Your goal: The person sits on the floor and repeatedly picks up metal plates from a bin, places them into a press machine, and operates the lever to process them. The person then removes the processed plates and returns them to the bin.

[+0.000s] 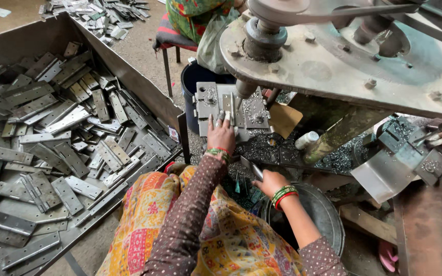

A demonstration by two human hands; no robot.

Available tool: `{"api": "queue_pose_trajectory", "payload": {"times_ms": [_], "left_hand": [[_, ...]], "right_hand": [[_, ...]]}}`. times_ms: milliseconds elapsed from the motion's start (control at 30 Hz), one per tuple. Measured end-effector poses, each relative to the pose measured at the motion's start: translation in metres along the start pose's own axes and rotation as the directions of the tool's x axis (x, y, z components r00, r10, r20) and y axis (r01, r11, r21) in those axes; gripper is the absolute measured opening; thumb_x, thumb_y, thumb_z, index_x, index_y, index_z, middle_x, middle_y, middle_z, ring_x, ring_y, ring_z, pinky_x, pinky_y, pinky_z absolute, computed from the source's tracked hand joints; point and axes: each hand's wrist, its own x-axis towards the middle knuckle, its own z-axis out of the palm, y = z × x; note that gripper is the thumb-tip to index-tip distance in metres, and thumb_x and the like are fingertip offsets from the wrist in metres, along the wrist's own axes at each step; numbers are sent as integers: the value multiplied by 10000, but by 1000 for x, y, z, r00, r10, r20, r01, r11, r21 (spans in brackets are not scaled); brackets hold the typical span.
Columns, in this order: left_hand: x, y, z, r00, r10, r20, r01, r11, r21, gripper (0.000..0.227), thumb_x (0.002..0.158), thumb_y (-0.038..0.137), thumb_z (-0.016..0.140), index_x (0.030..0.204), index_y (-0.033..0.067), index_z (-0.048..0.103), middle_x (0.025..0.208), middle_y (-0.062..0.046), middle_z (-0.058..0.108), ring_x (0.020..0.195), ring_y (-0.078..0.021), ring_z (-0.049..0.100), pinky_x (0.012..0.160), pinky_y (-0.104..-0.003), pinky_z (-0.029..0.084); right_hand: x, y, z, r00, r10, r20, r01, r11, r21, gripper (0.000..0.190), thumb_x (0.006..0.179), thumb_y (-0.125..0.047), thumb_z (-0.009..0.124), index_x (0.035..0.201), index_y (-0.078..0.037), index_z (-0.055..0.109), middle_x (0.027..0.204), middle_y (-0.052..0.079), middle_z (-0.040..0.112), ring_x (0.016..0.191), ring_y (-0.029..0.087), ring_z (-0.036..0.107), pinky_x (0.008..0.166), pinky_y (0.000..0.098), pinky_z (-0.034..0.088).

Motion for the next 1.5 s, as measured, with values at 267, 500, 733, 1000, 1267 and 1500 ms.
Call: {"api": "queue_pose_trajectory", "payload": {"times_ms": [267,500,733,1000,1267,1500], "left_hand": [[26,-2,1,989,-39,144,41,999,-13,262,979,158,517,1074,88,751,1401,-131,594,1334,-289,535,1232,-618,90],[10,-4,-12,961,-24,275,27,1000,-6,259,995,174,526,995,100,774,1442,-106,582,1307,-291,565,1236,-628,63],[39,-21,24,983,-57,177,58,998,0,248,966,225,563,948,131,791,1396,-93,602,1330,-279,557,1231,-616,16],[21,-27,26,1000,21,-4,-22,999,-32,189,903,260,633,921,183,805,1337,-81,647,984,-237,719,1208,-575,170],[-92,-136,-19,748,-546,-378,401,825,-397,282,804,138,658,1082,110,692,1079,-99,657,1017,-317,660,863,-454,545],[-145,-261,30,260,-963,66,966,260,-3,663,779,379,720,1369,121,559,1408,-183,521,1316,-366,480,1093,-649,276]], "right_hand": [[-23,4,55,980,44,-194,-8,983,184,457,900,-485,681,915,-28,684,810,223,727,740,389,710,698,503,560],[-10,6,19,1000,23,4,-24,994,108,515,890,-519,692,974,-13,645,820,216,727,736,370,729,687,480,576],[-14,6,32,997,-13,-79,18,998,63,587,877,-583,686,927,1,662,781,198,719,713,355,719,667,472,571],[-5,35,103,964,13,-264,36,983,182,527,856,-562,684,871,-35,691,801,253,703,770,443,688,679,515,542],[-16,14,7,989,145,19,-146,964,221,530,883,-524,686,956,0,654,644,158,664,514,295,673,508,425,546],[-33,-24,-43,976,198,91,-211,963,165,504,876,-531,674,960,-35,671,570,113,644,417,231,621,457,380,518]]}}
